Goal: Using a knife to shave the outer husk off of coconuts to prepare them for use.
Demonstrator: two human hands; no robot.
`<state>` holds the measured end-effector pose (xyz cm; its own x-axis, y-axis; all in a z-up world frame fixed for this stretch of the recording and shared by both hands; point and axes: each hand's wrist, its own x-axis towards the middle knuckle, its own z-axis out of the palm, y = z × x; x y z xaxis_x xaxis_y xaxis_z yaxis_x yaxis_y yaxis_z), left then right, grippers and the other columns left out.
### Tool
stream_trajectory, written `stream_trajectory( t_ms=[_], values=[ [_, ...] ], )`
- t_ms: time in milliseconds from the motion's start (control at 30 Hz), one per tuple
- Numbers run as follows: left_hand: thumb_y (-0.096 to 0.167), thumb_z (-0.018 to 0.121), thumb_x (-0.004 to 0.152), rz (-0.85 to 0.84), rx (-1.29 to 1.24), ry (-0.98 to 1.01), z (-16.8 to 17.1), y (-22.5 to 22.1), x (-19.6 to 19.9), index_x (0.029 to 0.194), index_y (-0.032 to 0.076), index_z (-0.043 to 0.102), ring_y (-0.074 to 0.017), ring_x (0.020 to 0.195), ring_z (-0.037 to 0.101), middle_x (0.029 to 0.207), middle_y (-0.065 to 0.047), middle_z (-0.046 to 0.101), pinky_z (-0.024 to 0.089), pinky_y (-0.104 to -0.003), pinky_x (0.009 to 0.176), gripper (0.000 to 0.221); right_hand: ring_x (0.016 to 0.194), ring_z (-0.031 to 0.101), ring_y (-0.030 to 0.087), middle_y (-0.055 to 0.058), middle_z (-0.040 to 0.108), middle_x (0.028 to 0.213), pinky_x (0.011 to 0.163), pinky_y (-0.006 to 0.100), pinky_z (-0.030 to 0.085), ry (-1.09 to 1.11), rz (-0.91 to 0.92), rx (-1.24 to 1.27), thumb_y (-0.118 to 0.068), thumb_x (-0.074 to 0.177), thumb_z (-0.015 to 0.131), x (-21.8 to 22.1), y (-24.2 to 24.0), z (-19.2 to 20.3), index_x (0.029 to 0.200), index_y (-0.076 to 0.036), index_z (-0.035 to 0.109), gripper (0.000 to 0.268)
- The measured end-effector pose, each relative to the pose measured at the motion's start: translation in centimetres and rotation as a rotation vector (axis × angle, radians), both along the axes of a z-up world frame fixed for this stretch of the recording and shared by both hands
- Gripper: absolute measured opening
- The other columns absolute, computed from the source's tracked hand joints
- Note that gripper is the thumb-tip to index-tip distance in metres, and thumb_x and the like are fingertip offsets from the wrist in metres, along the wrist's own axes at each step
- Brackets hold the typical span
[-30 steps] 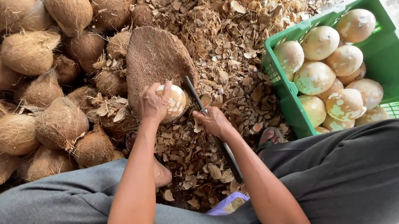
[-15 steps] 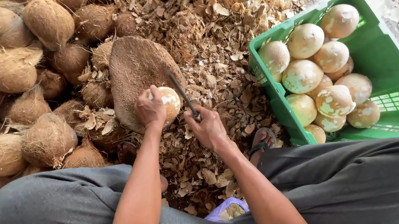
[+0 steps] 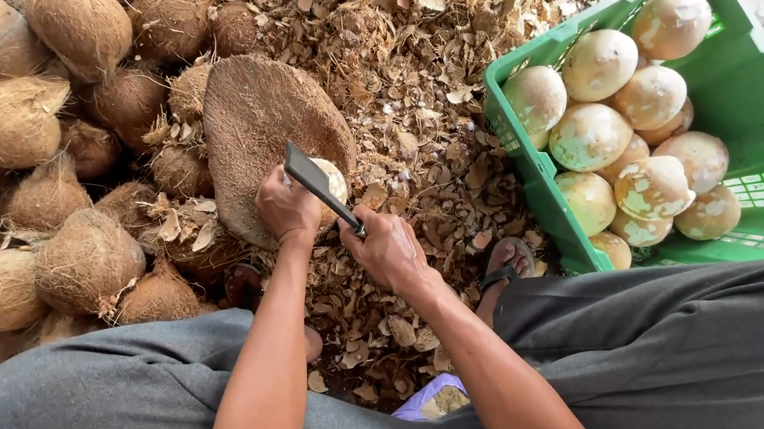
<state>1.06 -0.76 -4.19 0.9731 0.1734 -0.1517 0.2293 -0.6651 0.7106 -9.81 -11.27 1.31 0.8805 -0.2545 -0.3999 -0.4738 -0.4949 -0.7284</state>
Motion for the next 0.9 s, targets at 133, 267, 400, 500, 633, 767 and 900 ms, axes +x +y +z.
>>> stream_trajectory(
  t_ms=[133,267,400,500,633,767,900],
  values=[
    [0.045,0.041,0.098,-0.007,0.017,-0.037,-3.9,0.7,0.6,0.091,0.011,0.072,-0.0413,0.095,0.069,0.091,-0.019,0.068,0.052,-0.053,0.084,0.046,0.071,0.07,0.044,0.022,0.065,0.066,0.065,0.053,0.053,0.063,0.029,-0.065,-0.048,0.095,0.05,-0.1,-1.0,-1.7,0.078,-0.009,0.062,0.044],
    [0.045,0.042,0.1,-0.025,0.018,-0.053,-3.6,0.4,1.7,0.088,0.01,0.071,-0.0406,0.095,0.068,0.09,-0.019,0.067,0.051,-0.052,0.085,0.046,0.074,0.068,0.043,0.025,0.065,0.067,0.069,0.052,0.051,0.022,-0.092,0.07,-0.042,0.093,0.054,0.2,-2.5,-0.7,0.078,-0.006,0.065,0.04],
    [0.047,0.042,0.099,0.019,-0.006,-0.062,-2.9,0.6,0.5,0.092,0.003,0.072,-0.0451,0.099,0.065,0.094,-0.025,0.068,0.048,-0.056,0.088,0.053,0.074,0.066,0.05,0.03,0.062,0.066,0.069,0.056,0.049,-0.094,-0.056,0.138,-0.046,0.095,0.054,0.1,-0.9,1.9,0.08,-0.001,0.064,0.048],
    [0.042,0.043,0.103,-0.008,0.049,-0.001,-1.5,-0.1,0.5,0.101,0.015,0.075,-0.031,0.1,0.067,0.095,-0.011,0.07,0.051,-0.046,0.088,0.042,0.059,0.062,0.031,0.016,0.063,0.058,0.066,0.045,0.054,0.008,-0.031,0.163,-0.049,0.1,0.043,-0.3,-0.9,-4.3,0.082,-0.007,0.071,0.053],
    [0.042,0.049,0.099,-0.021,0.11,-0.096,-4.9,-0.1,0.7,0.099,0.011,0.075,-0.0423,0.1,0.066,0.095,-0.018,0.069,0.052,-0.056,0.086,0.041,0.059,0.062,0.035,0.019,0.058,0.055,0.06,0.046,0.048,-0.025,-0.061,0.058,-0.051,0.094,0.053,0.1,-1.5,-1.5,0.069,-0.004,0.062,0.054],
    [0.047,0.038,0.099,0.01,0.022,0.013,-2.8,0.5,0.2,0.095,0.013,0.071,-0.0351,0.099,0.066,0.094,-0.014,0.067,0.05,-0.049,0.086,0.048,0.057,0.062,0.026,0.011,0.061,0.052,0.062,0.038,0.051,-0.072,-0.131,0.186,-0.049,0.098,0.057,-0.2,-0.8,0.4,0.069,-0.012,0.062,0.048],
    [0.048,0.04,0.101,-0.017,0.038,-0.056,-2.4,0.6,0.4,0.096,0.006,0.073,-0.0431,0.098,0.067,0.092,-0.024,0.069,0.049,-0.051,0.086,0.054,0.072,0.069,0.042,0.023,0.065,0.061,0.069,0.05,0.052,0.021,-0.058,0.119,-0.033,0.092,0.065,-0.3,-2.4,-5.0,0.078,0.0,0.072,0.037]
  ],
)
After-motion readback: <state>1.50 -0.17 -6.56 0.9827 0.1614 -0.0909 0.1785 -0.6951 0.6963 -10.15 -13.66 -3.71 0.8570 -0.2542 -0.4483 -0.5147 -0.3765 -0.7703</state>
